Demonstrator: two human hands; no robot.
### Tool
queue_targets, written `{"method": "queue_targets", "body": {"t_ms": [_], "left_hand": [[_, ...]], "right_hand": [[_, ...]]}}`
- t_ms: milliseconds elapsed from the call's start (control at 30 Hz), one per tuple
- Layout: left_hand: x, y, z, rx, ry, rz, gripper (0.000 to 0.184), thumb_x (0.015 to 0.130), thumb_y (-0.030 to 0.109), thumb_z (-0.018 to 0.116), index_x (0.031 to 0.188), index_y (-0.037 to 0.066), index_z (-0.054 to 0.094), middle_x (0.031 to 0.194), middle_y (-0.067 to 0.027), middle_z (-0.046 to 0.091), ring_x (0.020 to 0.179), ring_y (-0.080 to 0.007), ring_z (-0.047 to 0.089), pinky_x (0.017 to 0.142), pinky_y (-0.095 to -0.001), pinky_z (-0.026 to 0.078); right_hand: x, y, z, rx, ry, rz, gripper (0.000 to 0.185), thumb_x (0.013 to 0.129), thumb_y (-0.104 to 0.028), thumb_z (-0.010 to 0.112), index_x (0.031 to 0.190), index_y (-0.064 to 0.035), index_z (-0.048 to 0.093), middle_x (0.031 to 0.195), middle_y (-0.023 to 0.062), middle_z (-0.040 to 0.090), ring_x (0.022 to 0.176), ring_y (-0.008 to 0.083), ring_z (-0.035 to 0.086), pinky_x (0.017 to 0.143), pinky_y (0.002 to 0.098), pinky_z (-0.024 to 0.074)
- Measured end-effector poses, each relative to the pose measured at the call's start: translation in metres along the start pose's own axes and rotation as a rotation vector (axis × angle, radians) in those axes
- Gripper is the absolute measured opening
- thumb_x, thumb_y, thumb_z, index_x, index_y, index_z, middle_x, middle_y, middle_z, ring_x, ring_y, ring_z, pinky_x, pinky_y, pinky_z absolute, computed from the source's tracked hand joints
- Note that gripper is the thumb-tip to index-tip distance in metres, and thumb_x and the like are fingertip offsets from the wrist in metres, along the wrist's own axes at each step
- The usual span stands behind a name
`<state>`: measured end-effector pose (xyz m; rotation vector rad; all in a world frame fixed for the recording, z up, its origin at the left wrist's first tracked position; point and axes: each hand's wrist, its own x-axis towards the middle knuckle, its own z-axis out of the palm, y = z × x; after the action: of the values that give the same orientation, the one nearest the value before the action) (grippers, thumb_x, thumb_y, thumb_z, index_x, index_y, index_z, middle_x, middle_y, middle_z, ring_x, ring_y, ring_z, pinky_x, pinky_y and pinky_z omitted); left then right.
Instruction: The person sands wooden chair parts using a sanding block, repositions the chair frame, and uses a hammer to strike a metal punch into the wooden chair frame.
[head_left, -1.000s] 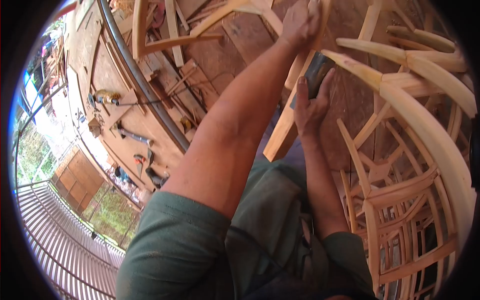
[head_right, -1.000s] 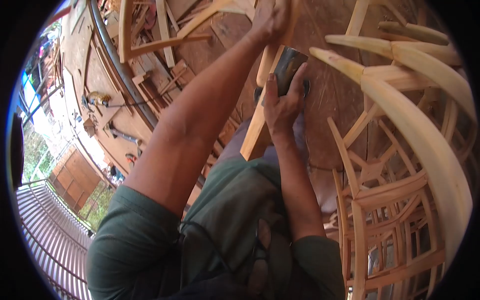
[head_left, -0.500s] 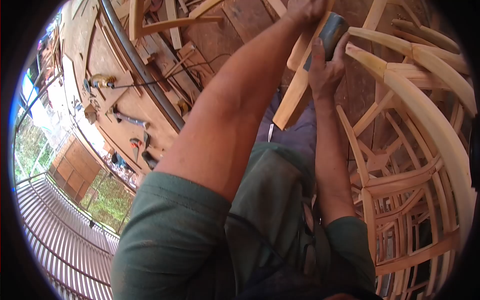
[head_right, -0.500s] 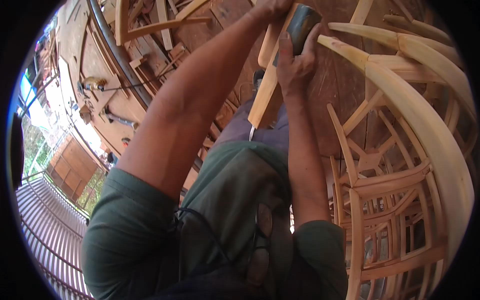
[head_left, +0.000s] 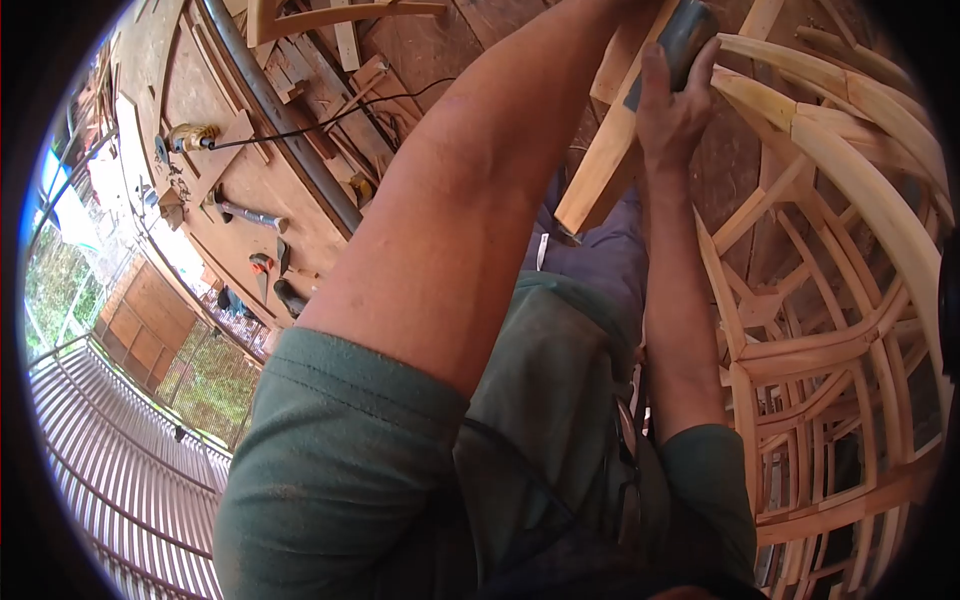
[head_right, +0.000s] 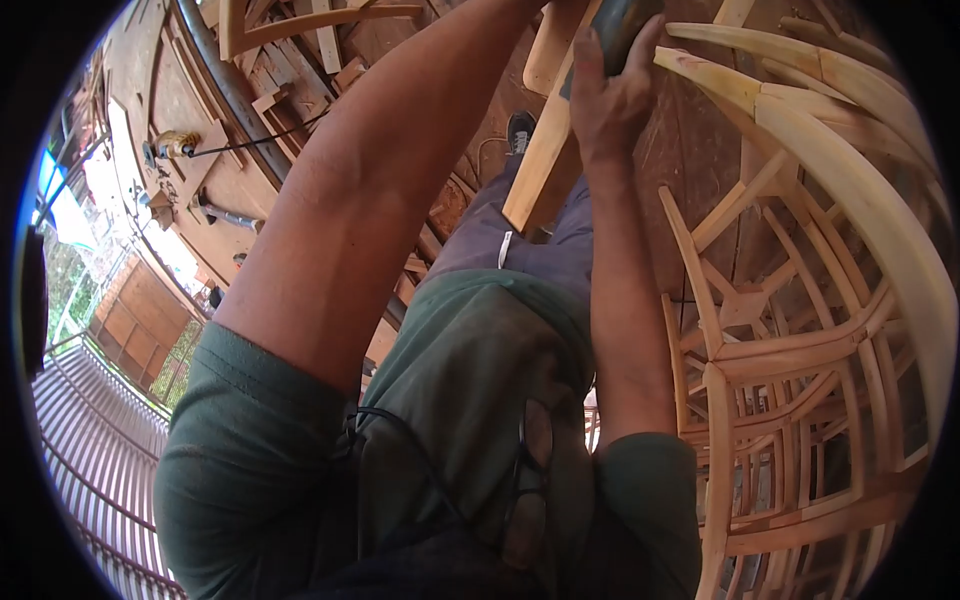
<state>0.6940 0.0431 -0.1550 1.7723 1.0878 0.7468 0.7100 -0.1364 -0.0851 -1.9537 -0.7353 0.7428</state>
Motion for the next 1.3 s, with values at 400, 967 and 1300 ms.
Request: {"method": "queue_targets", "body": {"t_ms": [400, 967, 1300], "left_hand": [[0.010, -0.024, 0.012, 0.178, -0.044, 0.013, 0.053, 0.107, 0.046, 0.034, 0.112, 0.004, 0.067, 0.101, -0.0311, 0.069, 0.097, -0.0513, 0.065, 0.082, -0.0550, 0.051], [-0.208, 0.036, -0.040, 0.296, 0.168, -0.118, 0.057, 0.083, 0.046, 0.081, 0.117, 0.003, 0.063, 0.106, -0.0183, 0.066, 0.095, -0.0391, 0.066, 0.082, -0.0477, 0.054], [-0.323, 0.042, -0.082, -0.070, -0.280, -0.568, 0.044, 0.099, 0.040, 0.066, 0.116, 0.000, 0.068, 0.097, -0.0177, 0.069, 0.091, -0.0271, 0.070, 0.081, -0.0377, 0.055]], "right_hand": [[-0.004, 0.142, -0.005, 0.286, -0.185, 0.237, 0.067, 0.101, -0.044, 0.060, 0.141, 0.0086, 0.050, 0.121, 0.0174, 0.064, 0.107, 0.0252, 0.064, 0.092, 0.0343, 0.0514], [-0.119, 0.078, -0.064, 0.305, -0.155, 0.279, 0.067, 0.105, -0.033, 0.054, 0.158, 0.0016, 0.032, 0.125, 0.0143, 0.059, 0.105, 0.0202, 0.061, 0.091, 0.0315, 0.0499], [-0.125, 0.039, -0.048, 0.255, -0.008, 0.035, 0.073, 0.103, -0.031, 0.060, 0.160, 0.0008, 0.027, 0.136, 0.0213, 0.059, 0.114, 0.0274, 0.062, 0.099, 0.0350, 0.0491]]}}
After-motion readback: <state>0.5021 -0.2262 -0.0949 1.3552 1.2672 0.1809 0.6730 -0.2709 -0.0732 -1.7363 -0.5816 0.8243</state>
